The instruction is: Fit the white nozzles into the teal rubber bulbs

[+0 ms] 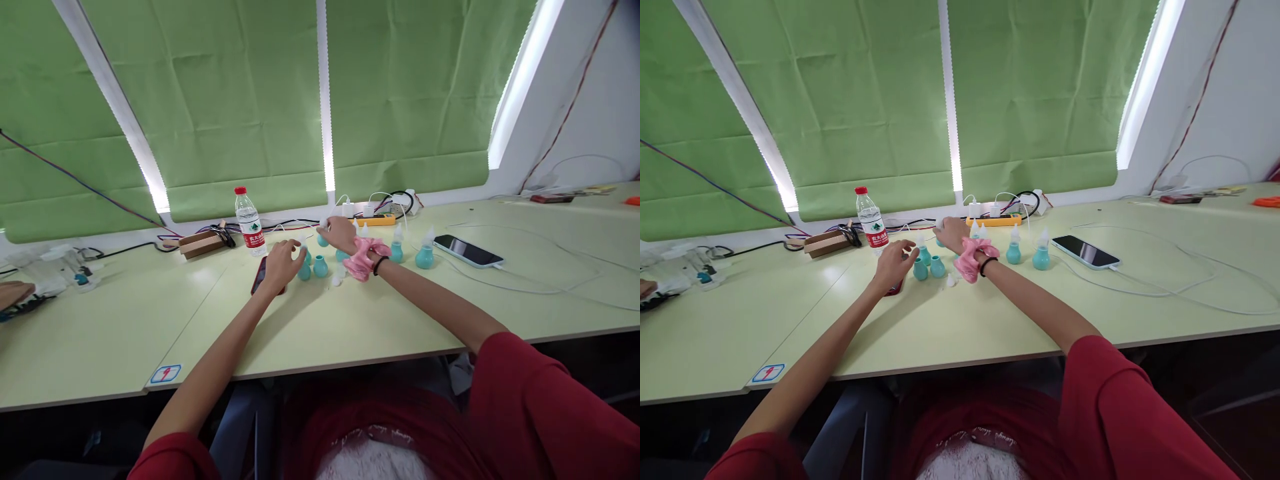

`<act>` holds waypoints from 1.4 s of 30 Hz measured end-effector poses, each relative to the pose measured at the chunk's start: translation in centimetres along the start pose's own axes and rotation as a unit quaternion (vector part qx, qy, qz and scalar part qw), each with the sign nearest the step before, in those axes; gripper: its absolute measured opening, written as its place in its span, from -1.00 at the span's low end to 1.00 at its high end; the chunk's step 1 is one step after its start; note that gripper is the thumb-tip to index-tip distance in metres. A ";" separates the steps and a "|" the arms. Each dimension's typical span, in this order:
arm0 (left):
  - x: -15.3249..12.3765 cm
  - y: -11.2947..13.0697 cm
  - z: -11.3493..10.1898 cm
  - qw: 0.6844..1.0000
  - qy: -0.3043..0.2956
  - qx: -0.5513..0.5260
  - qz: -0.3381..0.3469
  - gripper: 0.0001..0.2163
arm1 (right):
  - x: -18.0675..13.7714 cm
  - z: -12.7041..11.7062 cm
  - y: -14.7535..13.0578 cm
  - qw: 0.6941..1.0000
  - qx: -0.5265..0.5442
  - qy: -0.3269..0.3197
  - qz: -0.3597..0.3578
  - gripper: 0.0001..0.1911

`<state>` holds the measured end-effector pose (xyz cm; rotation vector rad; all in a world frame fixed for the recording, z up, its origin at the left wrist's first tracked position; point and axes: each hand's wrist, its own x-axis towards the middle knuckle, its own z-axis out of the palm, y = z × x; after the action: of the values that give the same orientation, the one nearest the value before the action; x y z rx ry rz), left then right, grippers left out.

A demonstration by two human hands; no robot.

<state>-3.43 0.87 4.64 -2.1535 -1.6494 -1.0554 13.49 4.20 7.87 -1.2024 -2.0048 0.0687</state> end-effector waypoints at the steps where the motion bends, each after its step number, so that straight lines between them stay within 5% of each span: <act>1: 0.0 0.2 -0.3 0.999 0.025 -0.023 0.002 -0.75 | 0.1 -0.4 -0.3 0.999 -0.014 0.030 0.002 -0.67; 4: -0.3 0.9 -1.2 0.991 0.074 -0.106 0.032 -0.74 | -1.6 -1.5 -0.5 0.989 -0.072 0.118 -0.055 -0.68; 7: -0.9 1.9 -1.6 0.976 0.071 -0.192 0.079 -0.73 | -5.6 -1.9 0.1 0.985 -0.119 0.007 -0.128 -0.69; 10: -1.7 3.1 -1.0 0.956 -0.033 -0.274 0.102 -0.68 | -8.6 -1.4 1.1 0.970 -0.166 -0.091 -0.154 -0.69; 13: -2.3 3.8 0.4 0.920 -0.166 -0.347 0.070 -0.66 | -8.8 -0.7 2.3 0.970 -0.159 -0.082 -0.162 -0.68; 16: -2.6 4.0 2.0 0.903 -0.206 -0.378 0.008 -0.60 | -7.8 -0.4 3.5 0.973 -0.144 -0.094 -0.155 -0.66; 20: -2.9 3.8 3.2 0.909 -0.206 -0.362 -0.024 -0.57 | -7.4 -0.5 4.2 0.969 -0.117 -0.158 -0.149 -0.61; 26: -2.8 3.6 2.7 0.975 -0.096 -0.199 0.013 -0.66 | -7.7 -1.0 4.0 0.985 -0.101 -0.137 -0.036 -0.66; 31: -2.8 3.8 3.0 0.980 -0.171 -0.098 0.038 -0.70 | -7.4 -1.3 4.1 0.994 -0.043 -0.099 -0.025 -0.69; 38: -2.8 2.9 3.0 0.951 -0.253 -0.174 0.019 -0.66 | -7.2 -0.9 4.5 0.990 0.025 -0.139 -0.013 -0.71; 42: -3.1 3.2 3.4 0.958 -0.226 -0.169 0.041 -0.79 | -7.0 -0.8 4.6 0.988 0.056 -0.139 0.027 -0.86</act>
<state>0.48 -0.54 0.97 -2.8359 -1.6235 -0.9225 19.10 1.09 2.33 -1.2280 -2.1730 0.3908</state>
